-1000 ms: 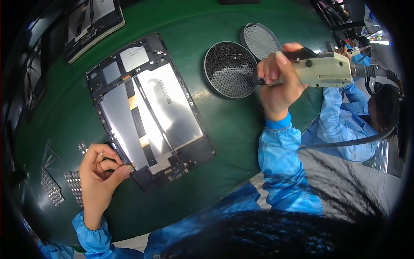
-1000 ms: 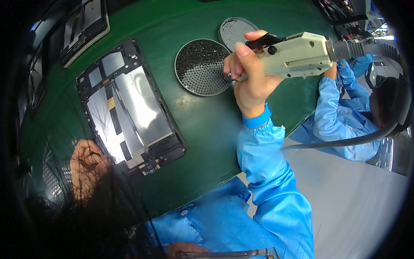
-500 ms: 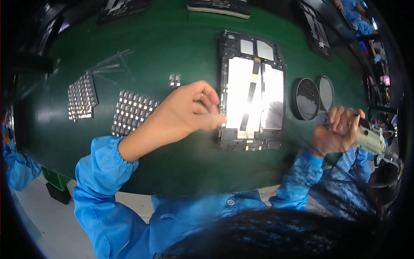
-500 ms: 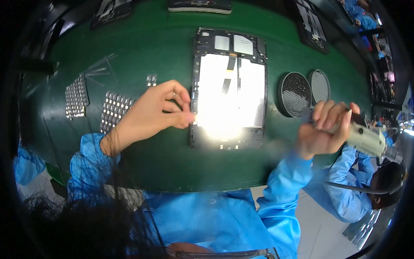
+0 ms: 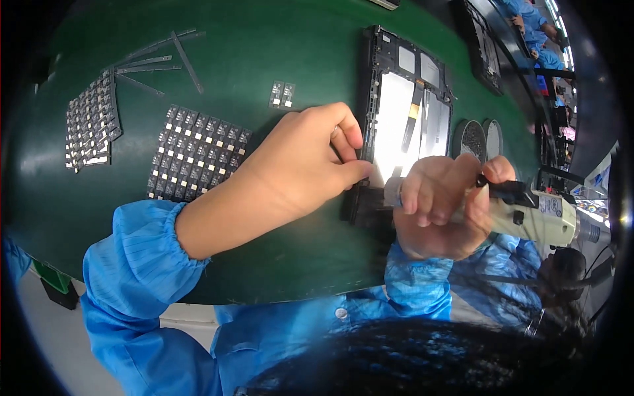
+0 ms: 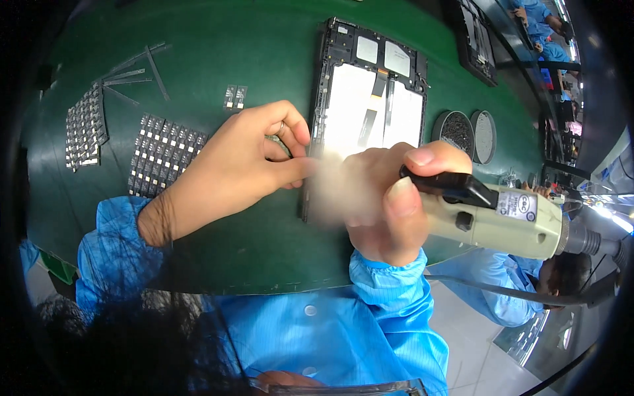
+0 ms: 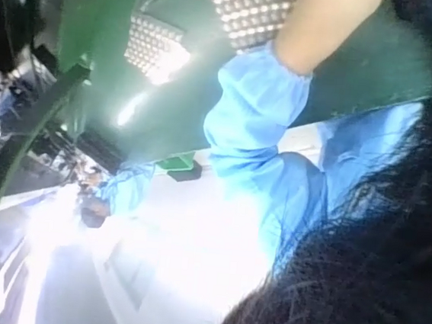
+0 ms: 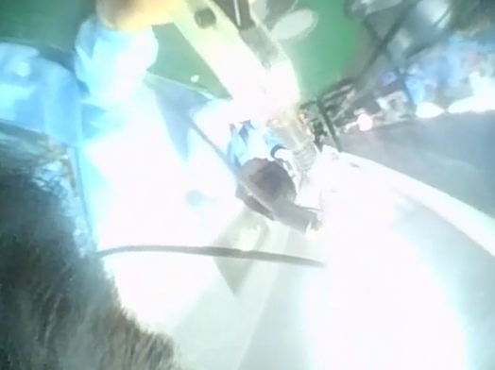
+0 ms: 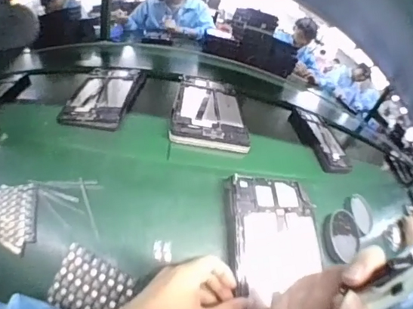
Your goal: The person assembles electronic components and silver chips into a black housing, securing them with a pneumatic screwdriver.
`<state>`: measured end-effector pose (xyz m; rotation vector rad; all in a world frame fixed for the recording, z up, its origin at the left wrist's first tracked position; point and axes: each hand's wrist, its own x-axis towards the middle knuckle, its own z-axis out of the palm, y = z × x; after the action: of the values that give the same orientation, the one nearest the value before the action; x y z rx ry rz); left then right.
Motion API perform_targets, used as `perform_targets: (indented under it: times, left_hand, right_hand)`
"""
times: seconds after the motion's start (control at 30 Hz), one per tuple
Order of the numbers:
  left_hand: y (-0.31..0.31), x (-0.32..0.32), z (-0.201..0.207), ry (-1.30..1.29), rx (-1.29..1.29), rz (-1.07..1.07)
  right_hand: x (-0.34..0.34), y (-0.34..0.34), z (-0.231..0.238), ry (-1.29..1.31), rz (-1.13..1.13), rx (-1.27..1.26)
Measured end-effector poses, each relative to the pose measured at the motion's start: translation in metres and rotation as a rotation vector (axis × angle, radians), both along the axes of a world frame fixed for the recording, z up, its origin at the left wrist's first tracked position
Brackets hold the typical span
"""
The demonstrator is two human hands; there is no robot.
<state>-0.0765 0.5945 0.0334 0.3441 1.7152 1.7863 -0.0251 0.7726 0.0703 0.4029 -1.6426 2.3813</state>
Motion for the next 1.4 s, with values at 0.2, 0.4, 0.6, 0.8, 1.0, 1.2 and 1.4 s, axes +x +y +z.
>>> perform_targets:
  times: [0.2, 0.4, 0.6, 0.8, 1.0, 1.2, 1.4]
  left_hand:
    - [0.002, 0.001, -0.004, 0.009, -0.017, 0.003]
    - [0.003, 0.000, 0.000, -0.030, -0.035, -0.012]
    - [0.003, 0.004, -0.003, -0.022, -0.023, -0.004]
    - [0.002, 0.005, -0.003, -0.008, -0.028, 0.001]
    - [0.002, -0.001, -0.007, 0.019, -0.003, 0.000]
    - [0.007, 0.008, -0.010, 0.095, 0.095, 0.137]
    - [0.004, 0.015, -0.020, 0.025, 0.169, 0.089]
  right_hand:
    - [-0.001, 0.003, -0.005, 0.017, -0.039, 0.097]
    - [-0.004, 0.008, -0.008, 0.040, 0.039, 0.089]
    - [0.002, 0.007, -0.008, 0.010, -0.024, 0.114]
    - [0.001, 0.002, -0.008, -0.036, -0.042, 0.136]
    - [0.001, -0.007, -0.013, -0.051, -0.105, 0.209]
    - [0.006, -0.020, -0.005, 0.003, -0.071, 0.101]
    - [0.017, -0.021, -0.012, -0.022, -0.023, 0.043]
